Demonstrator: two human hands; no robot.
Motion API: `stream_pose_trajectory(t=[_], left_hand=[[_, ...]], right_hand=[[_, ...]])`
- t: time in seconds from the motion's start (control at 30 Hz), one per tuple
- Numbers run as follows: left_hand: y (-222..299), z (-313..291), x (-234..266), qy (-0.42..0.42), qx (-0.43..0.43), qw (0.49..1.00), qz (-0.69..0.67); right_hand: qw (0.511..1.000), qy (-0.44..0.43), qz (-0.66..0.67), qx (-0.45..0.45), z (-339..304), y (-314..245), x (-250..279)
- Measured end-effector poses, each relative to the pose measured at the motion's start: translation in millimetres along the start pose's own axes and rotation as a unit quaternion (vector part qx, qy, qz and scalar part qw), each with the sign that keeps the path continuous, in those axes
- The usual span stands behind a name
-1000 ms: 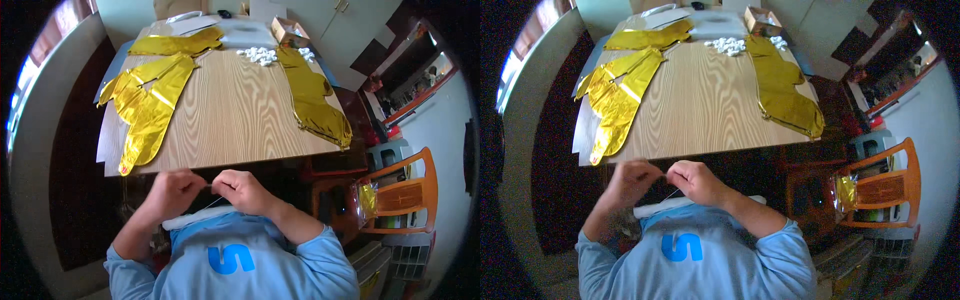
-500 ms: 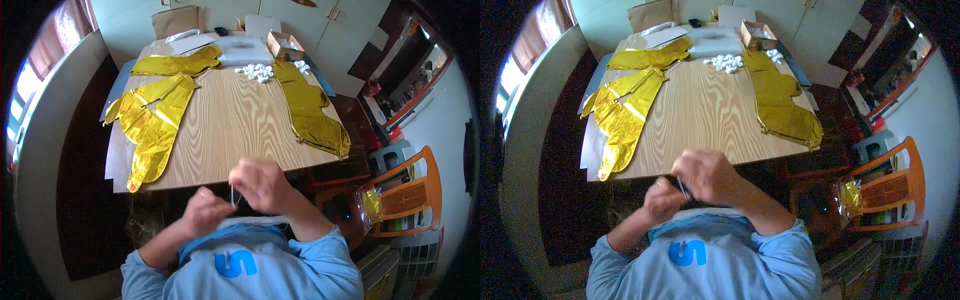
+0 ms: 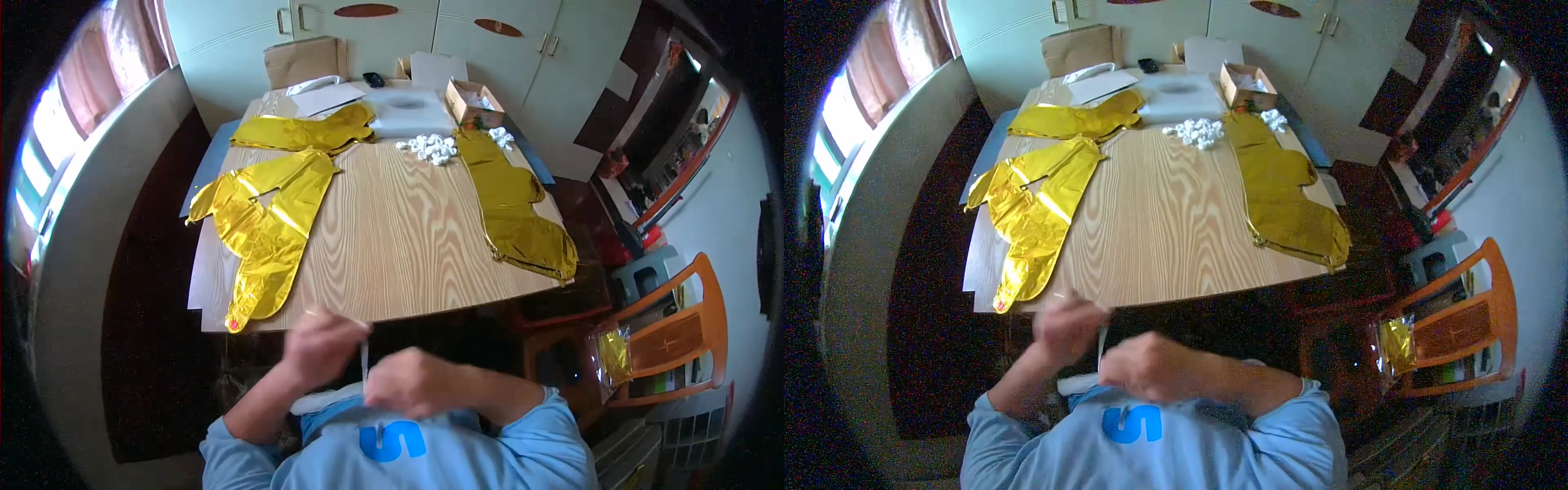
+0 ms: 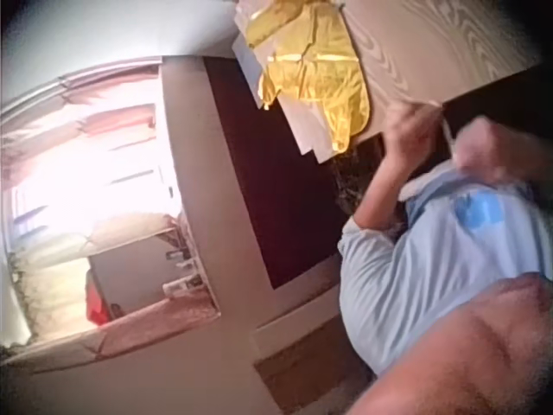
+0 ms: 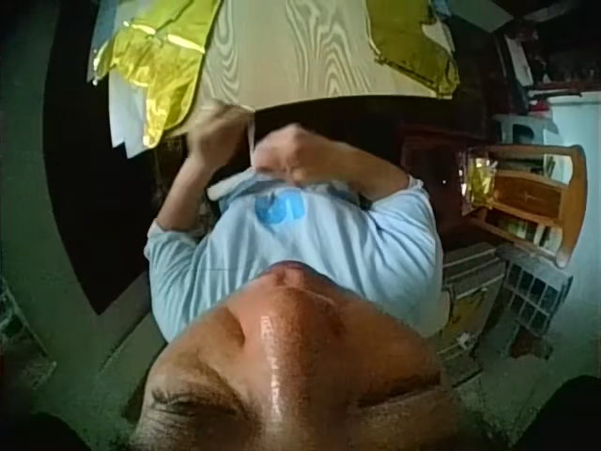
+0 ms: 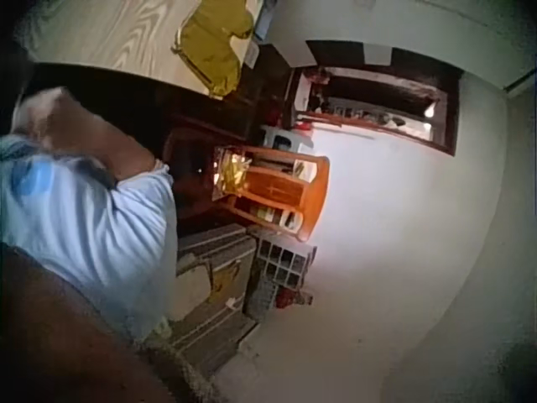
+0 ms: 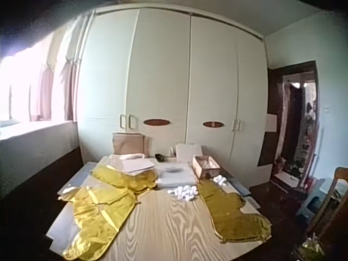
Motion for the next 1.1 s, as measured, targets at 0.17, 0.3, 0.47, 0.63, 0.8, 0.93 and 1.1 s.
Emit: stream_pose_trajectory(t=[0.17,0.3,0.47,0.63,0.8,0.93,1.1], left_hand=[[17.2,15.5,11.3,0.049,-0.002,0.993,-0.110],[8.2,-1.6,-14.7,-0.034,-0.050,0.982,-0.178],[-16.7,6.6,7.6,0.124,0.118,0.977,-0.126],[15.4,7.2,-7.6,-0.093,-0.061,0.990,-0.087],[9.7,7.0,-16.6,-0.091,-0.040,0.993,-0.064],[2.1,13.6,-0.1,0.015,0.056,0.992,-0.111],[35.8,20.5,-12.7,-0.143,0.014,0.963,-0.228]], right_hand=[[0.986,0.036,-0.133,-0.098,-4.1,35.8,11.0],[0.999,0.039,0.008,-0.035,5.5,11.8,15.6],[0.997,-0.022,-0.071,-0.023,-5.3,27.1,4.5],[0.973,0.043,-0.169,-0.153,-3.1,43.8,28.0],[0.989,0.061,-0.108,-0.080,10.8,16.9,40.1],[0.995,-0.005,-0.020,-0.097,-3.8,12.4,15.3],[0.988,0.043,-0.051,-0.140,-6.9,30.7,31.0]])
Point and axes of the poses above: each hand's wrist, its own z-axis towards the middle knuckle, its own x-axis out of the back of the hand, y = z × x, the point moved 1 cm from there along z, towards the middle knuckle, and after that the axes turned 15 degrees about -z, right-handed, at the moved point
